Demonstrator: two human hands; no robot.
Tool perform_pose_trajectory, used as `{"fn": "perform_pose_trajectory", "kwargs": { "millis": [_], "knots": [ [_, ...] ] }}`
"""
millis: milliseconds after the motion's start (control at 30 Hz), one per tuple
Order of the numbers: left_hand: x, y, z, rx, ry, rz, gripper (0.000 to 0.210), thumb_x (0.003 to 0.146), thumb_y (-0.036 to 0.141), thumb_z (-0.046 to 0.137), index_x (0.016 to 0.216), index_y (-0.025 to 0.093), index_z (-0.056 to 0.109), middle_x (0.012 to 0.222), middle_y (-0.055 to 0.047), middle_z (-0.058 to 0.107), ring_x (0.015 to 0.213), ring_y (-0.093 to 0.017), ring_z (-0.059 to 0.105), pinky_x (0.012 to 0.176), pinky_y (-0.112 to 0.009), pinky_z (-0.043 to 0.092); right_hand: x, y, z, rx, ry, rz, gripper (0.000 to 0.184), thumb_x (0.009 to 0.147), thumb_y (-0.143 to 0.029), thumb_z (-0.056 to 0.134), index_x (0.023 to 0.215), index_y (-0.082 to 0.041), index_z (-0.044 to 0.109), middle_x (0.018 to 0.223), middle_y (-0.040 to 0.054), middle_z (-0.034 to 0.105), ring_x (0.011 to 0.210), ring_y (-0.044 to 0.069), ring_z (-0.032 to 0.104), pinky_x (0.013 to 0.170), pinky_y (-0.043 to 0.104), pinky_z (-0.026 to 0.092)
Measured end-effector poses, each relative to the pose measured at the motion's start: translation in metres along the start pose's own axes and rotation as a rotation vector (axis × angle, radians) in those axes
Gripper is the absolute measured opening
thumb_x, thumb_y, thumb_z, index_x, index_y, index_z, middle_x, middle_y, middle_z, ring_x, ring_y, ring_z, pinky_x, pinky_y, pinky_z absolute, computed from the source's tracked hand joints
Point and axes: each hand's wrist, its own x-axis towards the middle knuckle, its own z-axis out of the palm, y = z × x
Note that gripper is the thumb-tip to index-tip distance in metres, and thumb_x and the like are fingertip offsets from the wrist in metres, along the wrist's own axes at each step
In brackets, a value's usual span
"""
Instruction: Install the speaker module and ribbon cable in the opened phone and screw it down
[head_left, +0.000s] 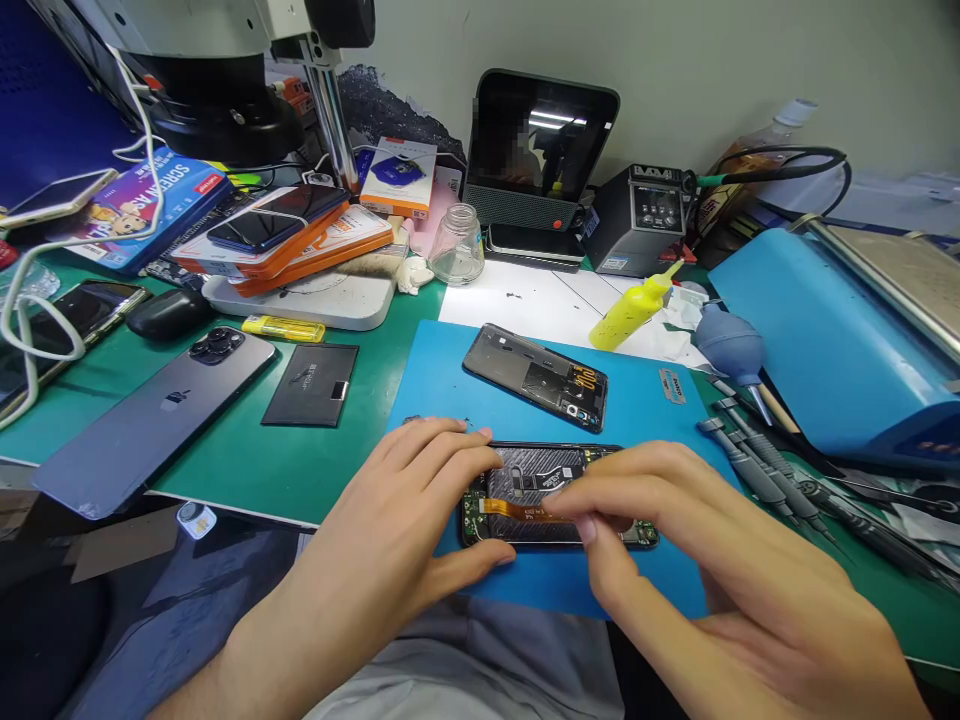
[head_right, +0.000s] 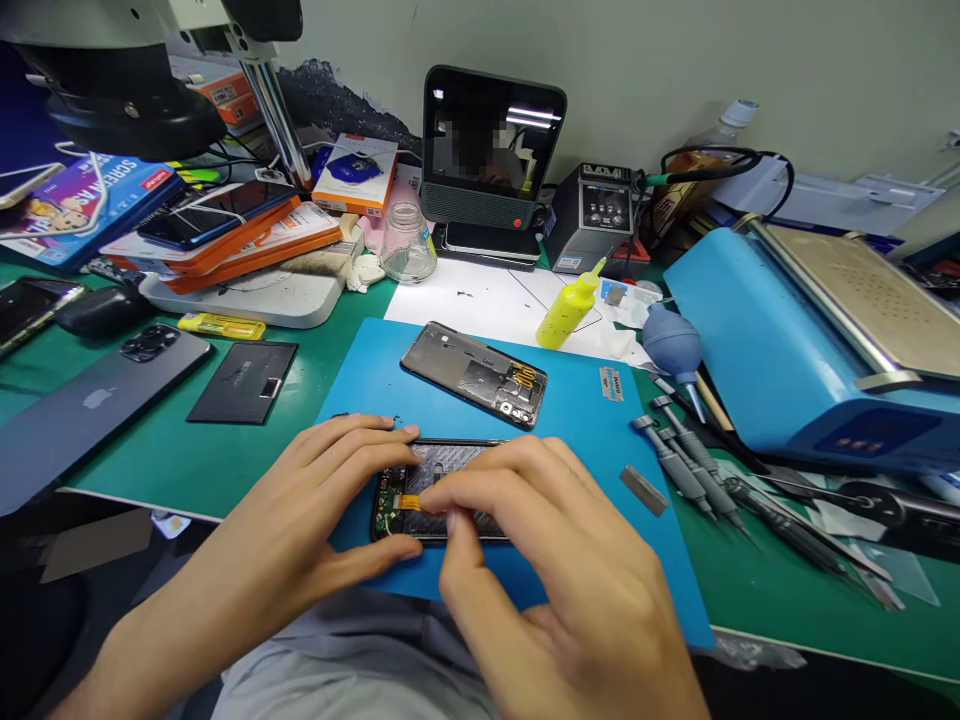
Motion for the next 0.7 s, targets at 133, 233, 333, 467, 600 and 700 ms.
{"fn": "perform_pose_trajectory", "kwargs": {
  "millis": [133, 233, 333, 467, 600, 700],
  "knots": [
    [-0.001, 0.000, 0.001, -0.005, -0.002, -0.007, 0.067, 0.090, 0.039, 0.103, 0.139, 0.027, 0.058, 0.150, -0.005, 0.079, 0.144, -0.033, 0.069, 0.121, -0.052, 0.060, 0.003, 0.001, -0.003, 0.044, 0.084, -0.057, 0.021, 0.107, -0.013, 0.068, 0.111, -0.033, 0.074, 0.108, -0.0013, 0.076, 0.102, 0.015, 0.077, 0.077, 0.021, 0.061],
    [-0.002, 0.000, 0.002, -0.010, 0.003, -0.021, 0.068, 0.090, 0.040, 0.103, 0.139, 0.028, 0.057, 0.150, -0.005, 0.079, 0.145, -0.034, 0.069, 0.121, -0.054, 0.060, 0.005, 0.001, -0.004, 0.023, 0.078, -0.063, 0.020, 0.108, -0.017, 0.070, 0.112, -0.035, 0.076, 0.109, -0.0015, 0.078, 0.100, 0.016, 0.078, 0.075, 0.022, 0.061],
    [-0.004, -0.001, 0.003, -0.013, 0.020, -0.024, 0.070, 0.089, 0.042, 0.103, 0.138, 0.027, 0.056, 0.153, -0.007, 0.078, 0.148, -0.035, 0.067, 0.120, -0.055, 0.061, 0.004, 0.003, -0.003, 0.003, 0.061, 0.030, 0.017, 0.111, -0.024, 0.068, 0.113, -0.039, 0.077, 0.111, -0.0036, 0.077, 0.098, 0.014, 0.077, 0.074, 0.022, 0.060],
    [-0.008, -0.003, 0.005, 0.016, 0.058, 0.024, 0.057, 0.098, 0.053, 0.093, 0.131, 0.024, 0.057, 0.156, -0.010, 0.077, 0.153, -0.036, 0.066, 0.125, -0.057, 0.056, -0.009, 0.016, -0.007, -0.051, 0.085, 0.105, 0.013, 0.111, -0.029, 0.071, 0.115, -0.039, 0.077, 0.116, -0.0025, 0.078, 0.104, 0.017, 0.077, 0.082, 0.023, 0.063],
    [-0.012, -0.004, 0.007, 0.066, 0.060, 0.058, 0.046, 0.110, 0.063, 0.070, 0.127, 0.022, 0.060, 0.161, -0.013, 0.074, 0.161, -0.034, 0.060, 0.129, -0.054, 0.049, -0.022, 0.035, -0.016, -0.078, 0.003, 0.152, 0.012, 0.111, -0.037, 0.072, 0.122, -0.038, 0.077, 0.125, -0.0007, 0.077, 0.108, 0.017, 0.078, 0.085, 0.020, 0.066],
    [-0.013, -0.004, 0.006, 0.099, 0.043, 0.067, 0.042, 0.114, 0.063, 0.062, 0.125, 0.023, 0.062, 0.165, -0.013, 0.072, 0.164, -0.032, 0.058, 0.131, -0.052, 0.045, -0.024, 0.044, -0.018, -0.090, -0.025, 0.167, 0.011, 0.112, -0.042, 0.072, 0.120, -0.039, 0.079, 0.118, -0.0027, 0.079, 0.102, 0.014, 0.079, 0.081, 0.016, 0.065]
  ]
}}
